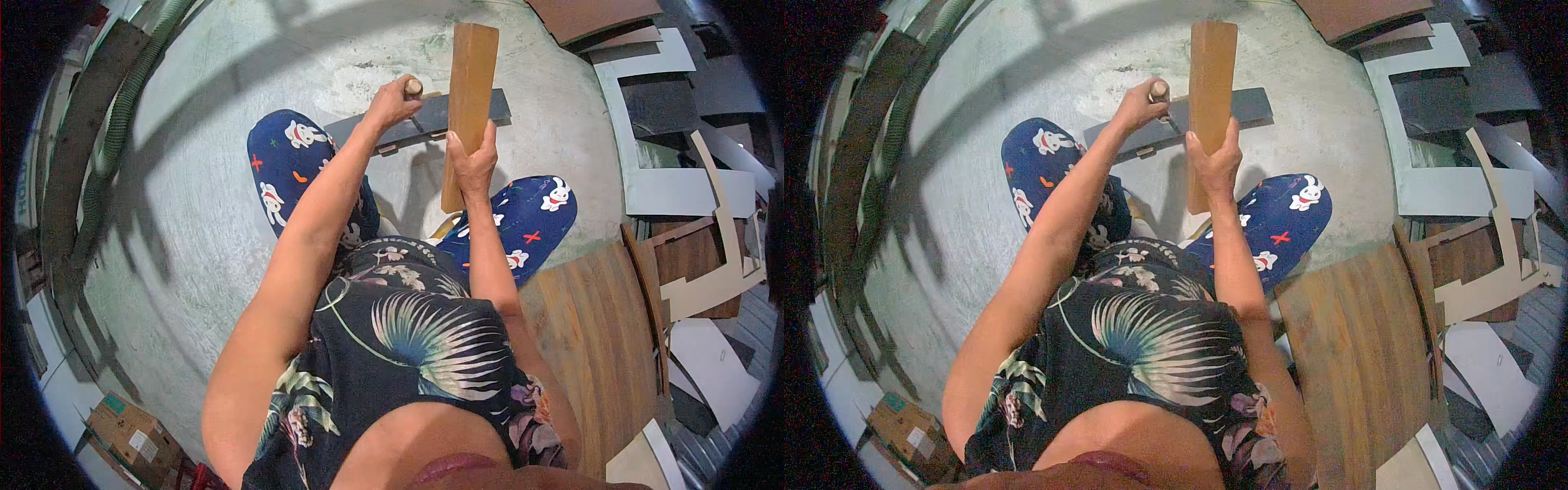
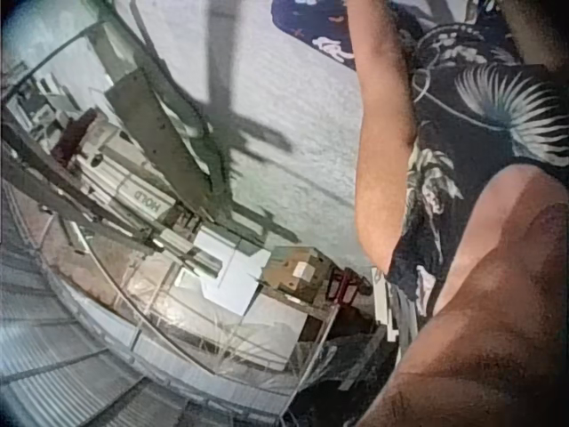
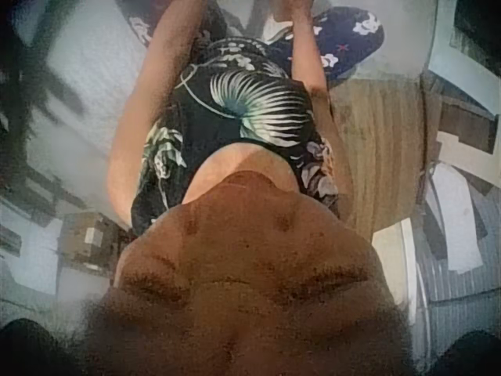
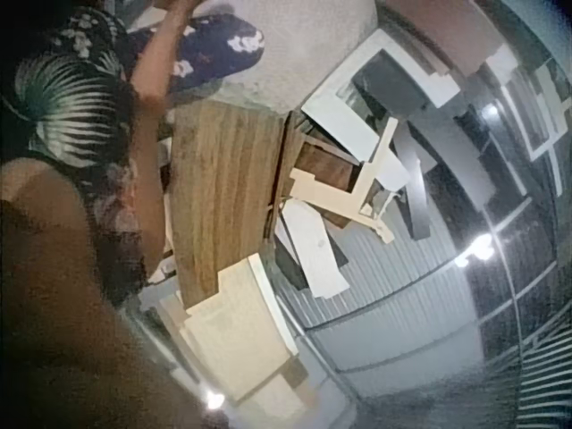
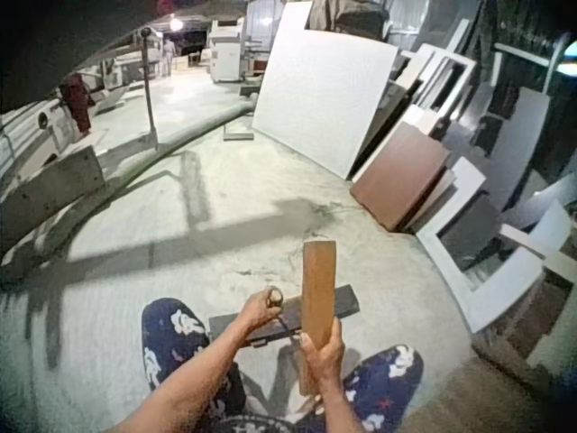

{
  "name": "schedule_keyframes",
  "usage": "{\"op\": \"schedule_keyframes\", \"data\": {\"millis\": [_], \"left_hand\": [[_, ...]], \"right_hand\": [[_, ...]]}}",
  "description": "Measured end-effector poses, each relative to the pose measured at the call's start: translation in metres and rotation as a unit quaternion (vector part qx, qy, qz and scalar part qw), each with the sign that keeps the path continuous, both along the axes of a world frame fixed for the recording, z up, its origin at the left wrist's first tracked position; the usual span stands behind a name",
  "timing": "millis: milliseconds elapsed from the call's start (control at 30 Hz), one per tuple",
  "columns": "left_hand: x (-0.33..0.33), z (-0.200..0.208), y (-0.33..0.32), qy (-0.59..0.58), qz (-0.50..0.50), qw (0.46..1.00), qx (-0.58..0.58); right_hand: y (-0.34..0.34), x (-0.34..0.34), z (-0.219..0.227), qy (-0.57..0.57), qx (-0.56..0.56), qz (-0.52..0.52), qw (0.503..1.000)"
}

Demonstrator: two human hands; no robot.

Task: Marking and aligning wooden pieces for assembly in a manufacturing environment.

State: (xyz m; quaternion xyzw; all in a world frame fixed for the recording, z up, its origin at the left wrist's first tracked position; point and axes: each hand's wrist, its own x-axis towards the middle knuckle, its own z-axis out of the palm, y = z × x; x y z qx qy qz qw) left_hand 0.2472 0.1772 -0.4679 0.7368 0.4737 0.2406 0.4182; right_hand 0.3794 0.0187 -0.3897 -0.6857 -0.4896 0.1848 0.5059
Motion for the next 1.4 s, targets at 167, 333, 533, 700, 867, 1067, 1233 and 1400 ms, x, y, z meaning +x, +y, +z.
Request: {"op": "schedule_keyframes", "data": {"millis": [167,333,533,700,867,1067,1233,1400], "left_hand": [[0.003,0.0,-0.003,-0.039,0.02,0.999,-0.016],[0.001,-0.007,-0.001,-0.054,0.011,0.998,-0.009],[0.004,-0.011,-0.002,-0.027,0.003,1.0,0.013],[0.003,-0.012,-0.003,-0.049,0.001,0.999,0.018],[0.003,-0.008,-0.005,-0.046,0.0,0.999,0.021],[0.003,-0.005,-0.004,-0.06,0.0,0.998,0.0],[0.004,-0.002,-0.003,-0.056,-0.005,0.998,0.013],[0.005,0.007,-0.002,-0.031,-0.019,0.999,-0.019]], "right_hand": [[0.0,-0.002,-0.001,-0.008,0.023,0.001,1.0],[0.0,-0.003,0.002,-0.001,0.018,0.01,1.0],[0.0,-0.003,0.002,0.008,0.012,-0.004,1.0],[0.001,-0.002,0.001,0.002,0.017,0.005,1.0],[0.0,-0.003,0.003,0.005,0.016,0.01,1.0],[0.0,-0.003,0.002,0.004,0.016,0.015,1.0],[-0.001,-0.007,0.006,0.007,0.015,0.03,0.999],[0.005,-0.009,-0.009,-0.041,-0.126,0.065,0.989]]}}
